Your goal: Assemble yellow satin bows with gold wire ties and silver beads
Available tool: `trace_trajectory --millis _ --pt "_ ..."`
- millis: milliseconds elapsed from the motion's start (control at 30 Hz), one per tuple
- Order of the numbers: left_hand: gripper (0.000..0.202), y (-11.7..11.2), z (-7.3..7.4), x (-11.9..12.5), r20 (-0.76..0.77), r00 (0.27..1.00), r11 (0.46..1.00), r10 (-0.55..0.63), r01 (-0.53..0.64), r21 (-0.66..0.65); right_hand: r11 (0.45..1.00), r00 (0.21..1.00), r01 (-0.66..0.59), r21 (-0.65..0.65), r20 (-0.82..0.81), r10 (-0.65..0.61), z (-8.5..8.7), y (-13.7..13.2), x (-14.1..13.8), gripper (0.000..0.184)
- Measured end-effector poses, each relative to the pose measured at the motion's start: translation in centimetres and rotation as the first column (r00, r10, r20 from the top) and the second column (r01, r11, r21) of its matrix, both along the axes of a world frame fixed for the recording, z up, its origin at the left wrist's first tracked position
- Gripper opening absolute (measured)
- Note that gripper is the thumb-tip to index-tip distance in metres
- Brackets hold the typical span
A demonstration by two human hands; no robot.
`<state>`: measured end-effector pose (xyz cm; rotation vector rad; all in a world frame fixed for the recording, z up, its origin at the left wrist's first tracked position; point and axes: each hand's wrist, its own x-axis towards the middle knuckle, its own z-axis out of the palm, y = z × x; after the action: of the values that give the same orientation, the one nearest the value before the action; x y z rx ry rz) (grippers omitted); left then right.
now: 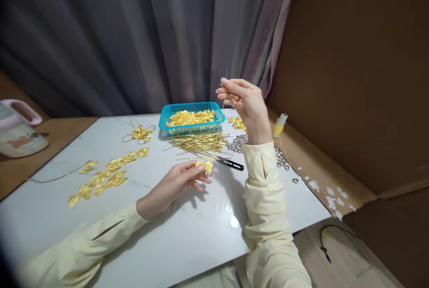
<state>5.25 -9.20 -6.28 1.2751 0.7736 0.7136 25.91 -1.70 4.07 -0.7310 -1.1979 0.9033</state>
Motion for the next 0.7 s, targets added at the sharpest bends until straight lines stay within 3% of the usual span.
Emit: trace_trajectory --millis 300,700 --pt "0.022 0.0 -0.8 0.1 -0.051 0.999 0.998 -0.018 0.021 0.061 0.999 0.999 -0.042 0.001 -0.024 0.042 0.0 0.0 -0.1 0.006" --pt "0.021 0.0 -0.8 -0.1 -0.084 0.996 0.991 0.039 -0.028 0.129 0.990 0.992 0.127 0.067 0.008 -0.128 0.2 -0.5 2.2 0.006"
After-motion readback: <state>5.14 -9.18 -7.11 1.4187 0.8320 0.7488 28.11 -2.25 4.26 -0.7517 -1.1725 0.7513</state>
